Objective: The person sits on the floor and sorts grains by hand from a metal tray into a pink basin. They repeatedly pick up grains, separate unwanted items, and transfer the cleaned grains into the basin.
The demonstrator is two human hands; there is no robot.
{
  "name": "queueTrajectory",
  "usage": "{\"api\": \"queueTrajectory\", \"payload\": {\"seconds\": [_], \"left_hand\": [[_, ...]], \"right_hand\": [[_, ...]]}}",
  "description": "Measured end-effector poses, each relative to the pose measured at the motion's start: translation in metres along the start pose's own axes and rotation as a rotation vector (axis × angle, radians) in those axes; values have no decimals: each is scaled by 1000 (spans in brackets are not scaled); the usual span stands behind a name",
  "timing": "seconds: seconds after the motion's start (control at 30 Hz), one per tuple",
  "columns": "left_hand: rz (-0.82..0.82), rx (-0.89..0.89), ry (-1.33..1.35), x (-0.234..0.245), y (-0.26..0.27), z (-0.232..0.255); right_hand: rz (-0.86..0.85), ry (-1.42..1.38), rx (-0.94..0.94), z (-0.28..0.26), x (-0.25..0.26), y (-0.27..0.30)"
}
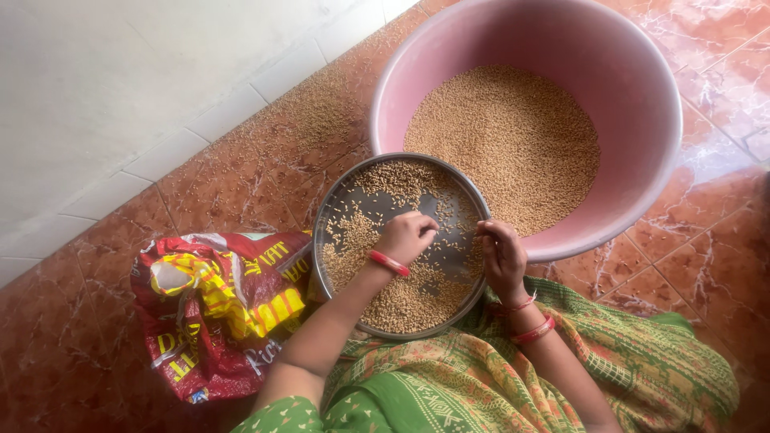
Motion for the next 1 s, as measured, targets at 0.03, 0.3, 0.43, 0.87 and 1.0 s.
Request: {"api": "queueTrajectory", "payload": {"seconds": [0.03,0.3,0.43,0.87,1.0], "left_hand": [[42,-26,-52,0,0,7],[103,-53,-324,-20,-10,7],[94,-42,-275,-13,-13,-4],[-131,2,-405,-41,-26,-1],[-55,200,385,44,-25,-35]], "right_hand": [[0,12,0,0,1,0],[0,15,7,-1,1,-1],[-4,21,21,-5,1,-4],[6,22,12,-4,2,-4],[8,12,-6,-2,2,-3]]}}
Point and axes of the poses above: each hand's wrist, its own y-axis away from the middle knuckle, its own x-axis out of the back of the hand, z = x × y, the point moved 10 cm from there along -y, towards the middle knuckle, and after that the axes turned 6 degrees about x, right-handed, at the moved point
